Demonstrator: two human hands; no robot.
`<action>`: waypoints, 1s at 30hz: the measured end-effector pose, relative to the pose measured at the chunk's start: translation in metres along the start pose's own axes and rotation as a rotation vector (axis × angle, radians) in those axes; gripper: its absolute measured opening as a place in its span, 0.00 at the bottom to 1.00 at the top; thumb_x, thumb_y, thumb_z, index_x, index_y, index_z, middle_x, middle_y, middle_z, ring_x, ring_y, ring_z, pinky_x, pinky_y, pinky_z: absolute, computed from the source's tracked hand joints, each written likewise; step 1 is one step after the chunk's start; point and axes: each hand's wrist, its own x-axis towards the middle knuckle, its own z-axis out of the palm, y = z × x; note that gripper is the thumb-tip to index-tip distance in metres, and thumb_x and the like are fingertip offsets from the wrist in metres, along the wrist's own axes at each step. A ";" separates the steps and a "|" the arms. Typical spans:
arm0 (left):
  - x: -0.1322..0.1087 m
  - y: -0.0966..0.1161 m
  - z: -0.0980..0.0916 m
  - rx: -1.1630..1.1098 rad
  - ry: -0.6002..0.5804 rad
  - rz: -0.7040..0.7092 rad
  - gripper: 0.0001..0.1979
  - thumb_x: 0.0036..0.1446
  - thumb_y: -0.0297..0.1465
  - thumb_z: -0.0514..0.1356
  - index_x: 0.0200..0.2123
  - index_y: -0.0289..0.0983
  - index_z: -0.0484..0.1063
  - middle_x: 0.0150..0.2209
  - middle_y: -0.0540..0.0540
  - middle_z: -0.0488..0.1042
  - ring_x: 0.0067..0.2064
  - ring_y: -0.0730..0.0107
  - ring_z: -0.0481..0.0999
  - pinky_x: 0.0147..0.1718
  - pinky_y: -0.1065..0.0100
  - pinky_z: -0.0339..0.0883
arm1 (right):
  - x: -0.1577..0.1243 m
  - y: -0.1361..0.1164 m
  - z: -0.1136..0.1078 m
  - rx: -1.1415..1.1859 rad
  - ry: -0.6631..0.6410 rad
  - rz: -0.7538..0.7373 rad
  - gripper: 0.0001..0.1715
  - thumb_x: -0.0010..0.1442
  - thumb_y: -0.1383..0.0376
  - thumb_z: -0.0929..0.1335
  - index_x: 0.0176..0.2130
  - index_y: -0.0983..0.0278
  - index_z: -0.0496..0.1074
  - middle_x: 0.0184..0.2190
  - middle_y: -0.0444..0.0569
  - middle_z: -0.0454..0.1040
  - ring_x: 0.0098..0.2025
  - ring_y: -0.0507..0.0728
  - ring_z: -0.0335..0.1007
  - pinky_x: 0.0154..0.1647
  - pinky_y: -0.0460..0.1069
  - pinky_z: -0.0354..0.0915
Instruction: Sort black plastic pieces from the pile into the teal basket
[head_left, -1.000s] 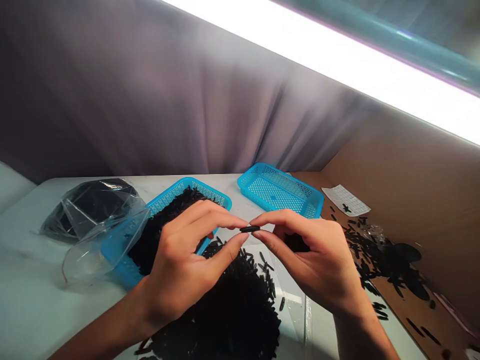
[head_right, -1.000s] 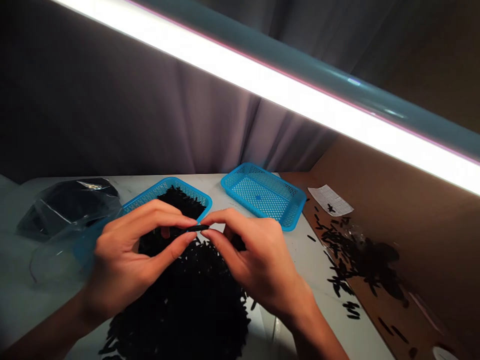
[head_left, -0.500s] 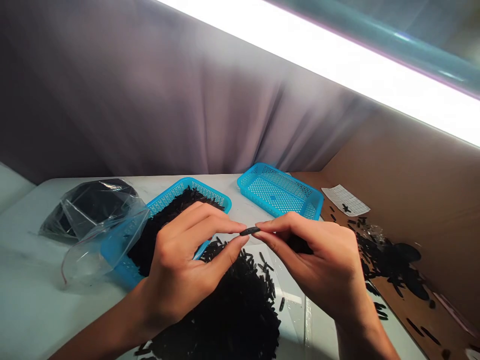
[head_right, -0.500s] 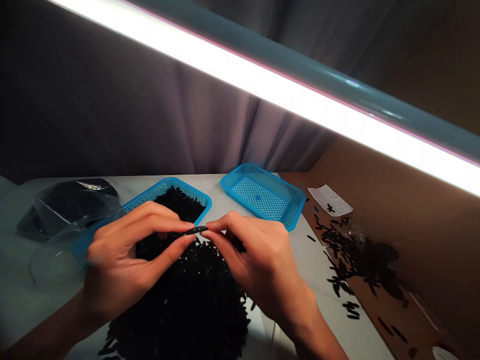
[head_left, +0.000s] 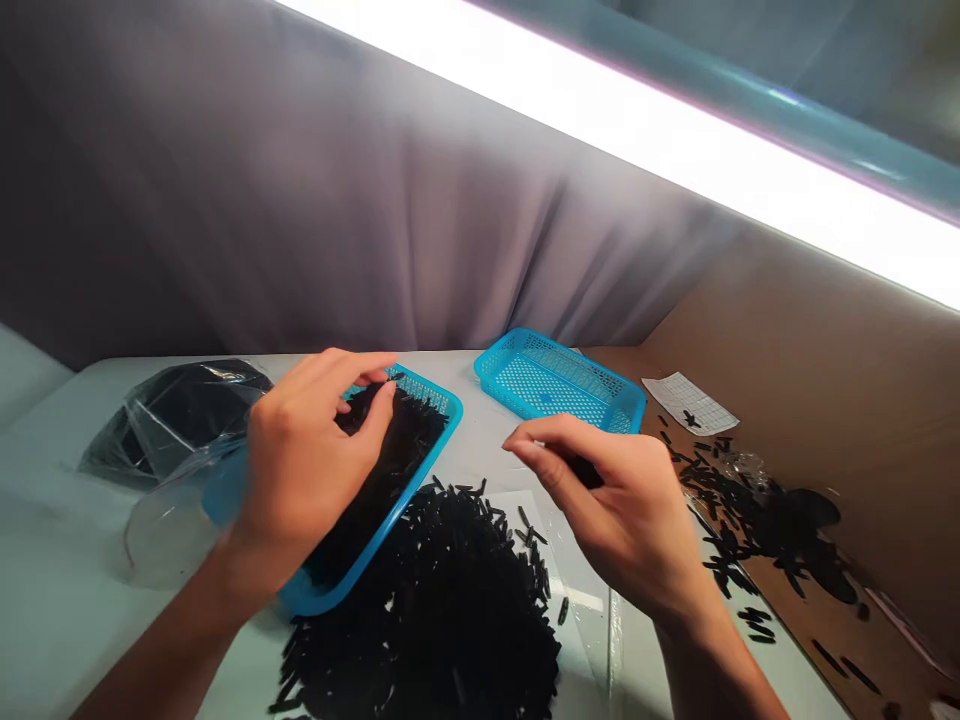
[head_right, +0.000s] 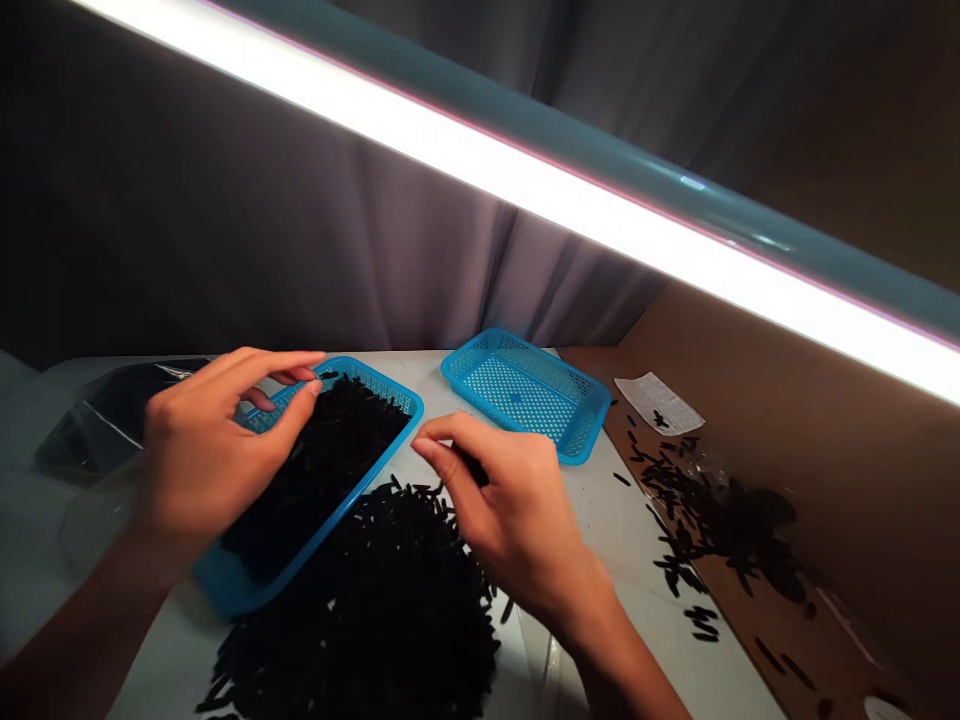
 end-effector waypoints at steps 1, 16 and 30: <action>0.001 -0.001 0.000 -0.030 -0.047 -0.027 0.11 0.63 0.27 0.64 0.48 0.41 0.79 0.40 0.49 0.81 0.37 0.67 0.77 0.36 0.66 0.70 | 0.003 0.002 0.004 0.129 0.000 0.098 0.13 0.72 0.62 0.67 0.36 0.63 0.77 0.19 0.39 0.67 0.20 0.48 0.56 0.23 0.45 0.55; -0.042 0.039 0.031 -0.296 -0.270 0.248 0.05 0.58 0.22 0.64 0.37 0.36 0.76 0.36 0.46 0.79 0.36 0.65 0.76 0.36 0.62 0.75 | 0.005 0.020 0.061 0.880 -0.123 0.525 0.27 0.69 0.43 0.65 0.33 0.63 0.70 0.18 0.37 0.58 0.20 0.48 0.51 0.20 0.44 0.49; -0.023 0.034 0.021 -0.403 -0.154 0.040 0.06 0.59 0.22 0.63 0.34 0.38 0.78 0.30 0.51 0.80 0.30 0.71 0.75 0.30 0.69 0.69 | 0.009 0.021 0.052 0.812 -0.089 0.500 0.27 0.71 0.46 0.64 0.32 0.64 0.70 0.15 0.36 0.60 0.18 0.48 0.49 0.19 0.44 0.48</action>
